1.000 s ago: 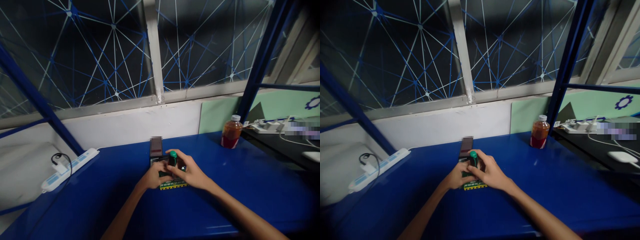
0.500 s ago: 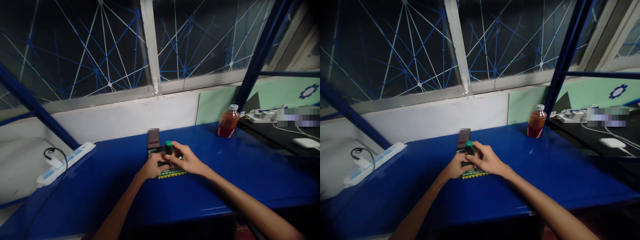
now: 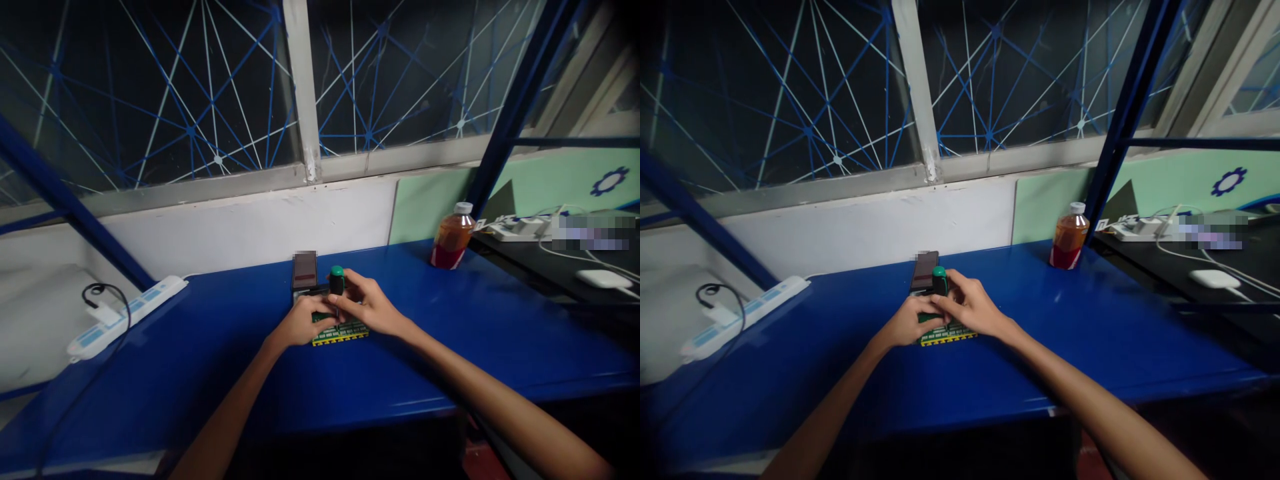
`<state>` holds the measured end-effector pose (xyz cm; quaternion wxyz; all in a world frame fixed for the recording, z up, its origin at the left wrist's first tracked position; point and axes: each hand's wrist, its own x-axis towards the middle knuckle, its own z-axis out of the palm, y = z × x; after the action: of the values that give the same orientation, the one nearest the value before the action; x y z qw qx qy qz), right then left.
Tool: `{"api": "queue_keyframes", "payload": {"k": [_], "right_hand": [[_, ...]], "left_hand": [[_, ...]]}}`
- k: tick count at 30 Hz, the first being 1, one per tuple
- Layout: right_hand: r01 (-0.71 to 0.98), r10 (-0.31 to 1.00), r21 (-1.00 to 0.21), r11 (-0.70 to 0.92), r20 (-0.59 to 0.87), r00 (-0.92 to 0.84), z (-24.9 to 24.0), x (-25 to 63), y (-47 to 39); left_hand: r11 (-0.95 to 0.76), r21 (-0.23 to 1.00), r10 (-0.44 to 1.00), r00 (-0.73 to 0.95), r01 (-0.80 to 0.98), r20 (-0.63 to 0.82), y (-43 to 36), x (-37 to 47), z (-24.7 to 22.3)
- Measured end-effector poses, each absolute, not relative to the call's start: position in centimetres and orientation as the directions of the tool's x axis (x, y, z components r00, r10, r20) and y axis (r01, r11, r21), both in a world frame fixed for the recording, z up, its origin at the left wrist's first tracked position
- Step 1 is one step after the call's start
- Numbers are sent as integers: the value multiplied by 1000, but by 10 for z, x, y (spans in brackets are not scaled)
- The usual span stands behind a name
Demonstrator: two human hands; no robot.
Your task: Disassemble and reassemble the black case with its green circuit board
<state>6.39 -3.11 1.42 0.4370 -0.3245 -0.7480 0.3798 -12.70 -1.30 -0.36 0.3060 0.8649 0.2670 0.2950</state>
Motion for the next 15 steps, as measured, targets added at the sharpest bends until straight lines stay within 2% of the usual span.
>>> {"api": "queue_keyframes", "payload": {"k": [15], "right_hand": [[186,802,-831,524,408,-436,16,66,-33]], "left_hand": [[-680,680,633,689,275,354,-15,-126,-3]]}}
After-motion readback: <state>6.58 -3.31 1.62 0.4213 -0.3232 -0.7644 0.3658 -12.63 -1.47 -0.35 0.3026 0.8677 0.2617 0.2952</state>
